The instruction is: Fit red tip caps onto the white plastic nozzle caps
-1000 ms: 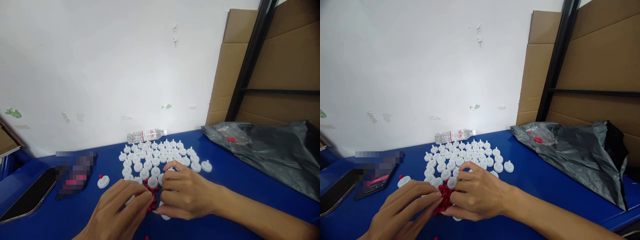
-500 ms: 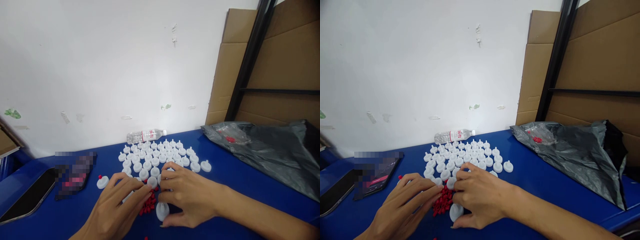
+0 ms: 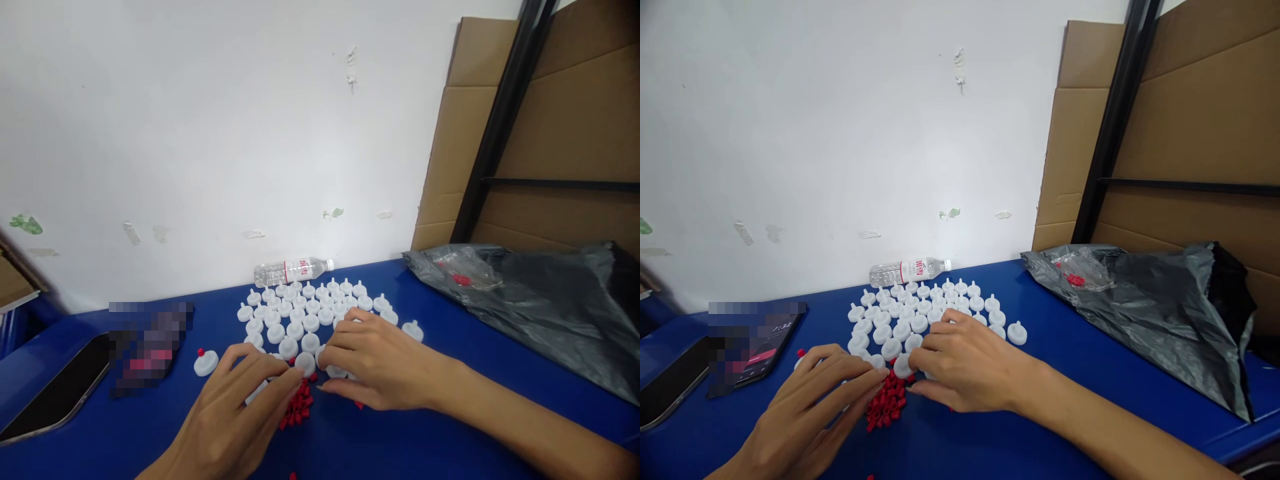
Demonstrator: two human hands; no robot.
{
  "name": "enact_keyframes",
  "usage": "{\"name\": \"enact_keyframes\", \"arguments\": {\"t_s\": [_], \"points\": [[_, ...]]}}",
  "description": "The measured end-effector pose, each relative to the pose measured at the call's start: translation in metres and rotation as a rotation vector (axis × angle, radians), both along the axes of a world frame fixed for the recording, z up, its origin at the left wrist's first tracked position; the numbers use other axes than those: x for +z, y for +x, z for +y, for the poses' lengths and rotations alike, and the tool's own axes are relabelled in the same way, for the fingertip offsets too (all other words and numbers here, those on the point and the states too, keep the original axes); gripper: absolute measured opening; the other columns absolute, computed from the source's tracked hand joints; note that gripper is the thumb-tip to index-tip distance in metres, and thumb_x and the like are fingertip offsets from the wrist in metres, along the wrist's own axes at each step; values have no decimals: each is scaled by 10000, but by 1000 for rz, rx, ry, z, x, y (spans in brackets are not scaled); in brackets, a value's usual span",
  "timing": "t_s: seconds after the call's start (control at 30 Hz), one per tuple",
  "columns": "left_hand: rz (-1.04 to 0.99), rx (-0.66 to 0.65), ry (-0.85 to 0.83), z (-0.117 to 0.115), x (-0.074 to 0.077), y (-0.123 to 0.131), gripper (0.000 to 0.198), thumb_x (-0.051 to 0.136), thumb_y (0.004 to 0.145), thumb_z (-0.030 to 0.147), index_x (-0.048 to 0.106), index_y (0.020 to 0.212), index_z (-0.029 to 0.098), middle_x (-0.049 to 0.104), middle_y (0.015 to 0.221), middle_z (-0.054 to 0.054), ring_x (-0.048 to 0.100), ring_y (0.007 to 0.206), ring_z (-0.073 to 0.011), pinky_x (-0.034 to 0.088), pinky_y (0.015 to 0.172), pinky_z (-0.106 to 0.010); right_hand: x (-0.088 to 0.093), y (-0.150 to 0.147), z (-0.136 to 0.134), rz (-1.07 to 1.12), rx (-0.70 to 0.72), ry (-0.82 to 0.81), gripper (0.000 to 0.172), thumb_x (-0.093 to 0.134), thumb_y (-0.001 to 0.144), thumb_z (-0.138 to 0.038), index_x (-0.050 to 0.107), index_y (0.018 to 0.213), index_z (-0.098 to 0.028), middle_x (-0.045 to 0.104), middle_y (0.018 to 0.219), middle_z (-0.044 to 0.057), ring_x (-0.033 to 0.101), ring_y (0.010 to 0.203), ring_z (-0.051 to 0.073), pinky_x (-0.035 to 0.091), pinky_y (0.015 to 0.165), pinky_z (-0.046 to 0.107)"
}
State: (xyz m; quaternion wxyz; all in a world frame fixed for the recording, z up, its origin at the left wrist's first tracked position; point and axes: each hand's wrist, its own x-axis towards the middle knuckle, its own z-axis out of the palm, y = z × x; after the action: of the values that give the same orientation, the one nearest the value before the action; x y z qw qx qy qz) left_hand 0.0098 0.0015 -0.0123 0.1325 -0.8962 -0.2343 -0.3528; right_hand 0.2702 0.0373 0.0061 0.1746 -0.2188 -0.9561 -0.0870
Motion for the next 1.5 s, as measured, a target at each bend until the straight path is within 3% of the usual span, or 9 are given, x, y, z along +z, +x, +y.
{"name": "enact_keyframes", "arguments": {"t_s": [0.23,0.47,0.57,0.77,0.93,1.1,1.3,1.5], "points": [[18,-23,-21,-2,1,0,302,582,942,-51,675,1187,101,670,961,-82,550,844,-175,402,843,-392,6,8,2,-40,-79,-129,351,661,934,-549,688,996,-204,708,860,24,610,908,223,360,915,401],[32,-21,-21,-2,1,-1,308,575,945,-45,671,1194,109,671,957,-84,548,850,-186,404,831,-394,3,5,2,-144,-113,-29,326,680,932,-491,658,1084,-203,685,787,25,583,856,240,358,858,404],[35,-21,-21,-2,1,-2,309,575,949,-35,670,1203,114,672,961,-83,551,849,-185,408,838,-398,1,3,2,-136,-110,-18,364,685,927,-485,642,1161,-210,699,847,26,575,870,240,351,849,398],[19,-30,-26,-3,4,0,295,563,939,-55,676,1163,101,668,944,-84,547,828,-177,416,811,-382,-2,2,5,-155,-106,4,252,634,965,-429,665,1043,-192,686,865,29,573,870,228,336,856,393],[25,-25,-25,-3,4,1,297,571,941,-50,675,1173,103,665,934,-80,552,828,-176,419,804,-381,-1,2,5,-147,-108,14,287,563,1017,-452,661,1062,-187,681,895,29,588,865,221,340,822,385],[28,-24,-25,-2,3,0,296,553,954,-37,672,1178,115,668,942,-78,568,832,-176,428,813,-386,0,3,3,-153,-135,-22,393,654,947,-528,647,1157,-196,686,891,30,609,856,235,353,814,390],[25,-22,-28,-3,3,0,290,568,947,-42,672,1170,114,664,936,-76,564,837,-176,426,815,-384,5,2,1,-179,-129,-57,224,621,973,-363,654,1127,-203,694,864,39,619,833,238,386,829,406],[31,-3,-11,-2,2,0,305,565,944,-36,678,1177,125,674,931,-75,572,824,-179,440,801,-378,8,3,-1,53,-70,-204,356,618,986,-276,553,1334,-240,700,1083,47,639,976,213,453,945,379]]}}
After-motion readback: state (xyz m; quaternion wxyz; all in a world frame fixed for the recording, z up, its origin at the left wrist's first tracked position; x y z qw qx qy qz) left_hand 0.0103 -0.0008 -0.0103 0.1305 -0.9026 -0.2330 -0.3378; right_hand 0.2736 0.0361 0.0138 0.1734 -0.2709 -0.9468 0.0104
